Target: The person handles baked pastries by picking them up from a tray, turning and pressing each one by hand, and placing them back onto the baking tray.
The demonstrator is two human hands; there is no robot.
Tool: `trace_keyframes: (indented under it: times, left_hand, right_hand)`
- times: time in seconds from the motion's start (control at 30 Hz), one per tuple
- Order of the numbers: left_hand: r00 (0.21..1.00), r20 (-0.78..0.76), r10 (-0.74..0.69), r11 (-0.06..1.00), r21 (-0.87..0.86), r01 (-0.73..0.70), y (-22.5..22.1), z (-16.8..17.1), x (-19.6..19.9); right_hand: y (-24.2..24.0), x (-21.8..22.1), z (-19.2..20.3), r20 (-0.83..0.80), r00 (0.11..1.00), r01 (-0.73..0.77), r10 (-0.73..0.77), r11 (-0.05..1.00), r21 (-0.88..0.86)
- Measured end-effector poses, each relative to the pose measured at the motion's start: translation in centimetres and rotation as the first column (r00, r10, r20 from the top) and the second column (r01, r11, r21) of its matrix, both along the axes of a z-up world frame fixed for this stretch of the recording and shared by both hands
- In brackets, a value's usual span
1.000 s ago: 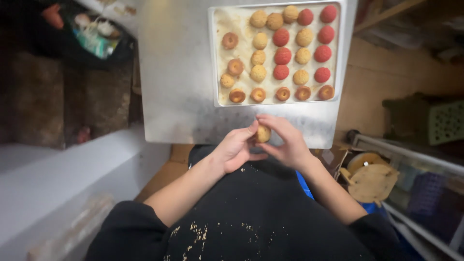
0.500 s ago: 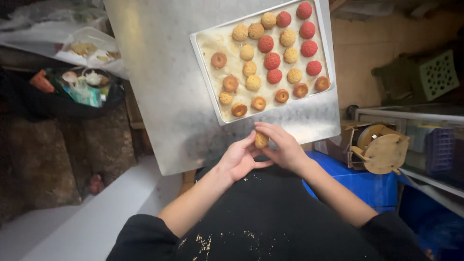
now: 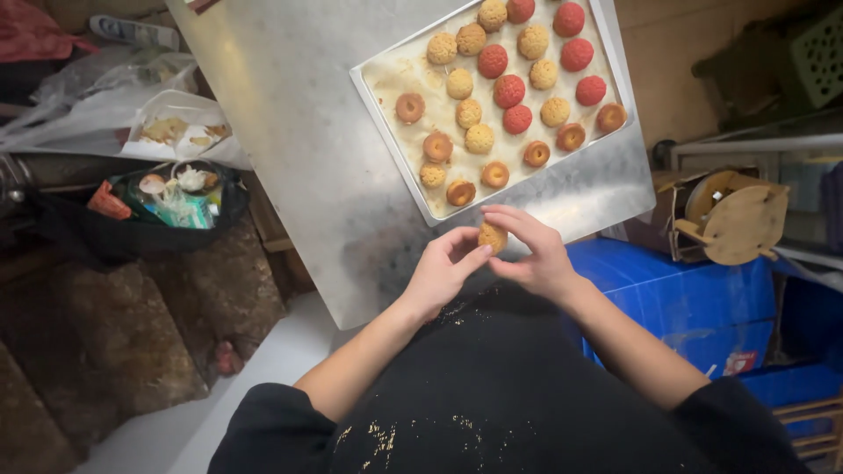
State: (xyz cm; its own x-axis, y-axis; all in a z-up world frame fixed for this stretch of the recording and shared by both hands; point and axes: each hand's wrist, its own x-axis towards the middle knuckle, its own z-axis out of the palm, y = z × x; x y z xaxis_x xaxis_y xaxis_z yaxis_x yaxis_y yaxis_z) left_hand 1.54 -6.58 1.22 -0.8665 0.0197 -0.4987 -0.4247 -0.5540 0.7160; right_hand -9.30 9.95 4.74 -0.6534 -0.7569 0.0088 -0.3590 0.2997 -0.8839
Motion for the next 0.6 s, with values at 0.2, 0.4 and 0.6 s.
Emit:
trace_keyframes:
  times: [0.2,0.4,0.6]
  left_hand:
    - [0.996,-0.09,-0.013,0.986,-0.167,-0.002,-1.2,-2.0,-0.4]
    - [0.919,-0.394,-0.006,0.484,-0.805,-0.342,-8.0,-10.7,-6.6]
    - [0.941,-0.263,-0.212,0.009,-0.964,-0.267,-16.5,-16.4,-16.3]
  right_hand:
    - [-1.3,1.0,0.2,-0.105,0.994,0.038,-0.028,0.996,0.085]
    - [4.0,2.5,-2.7,-0.006,0.94,0.333,-0.342,0.91,0.247]
    - [16.6,9.2,-12.1,-0.027,0.802,0.513,-0.596,0.666,0.541]
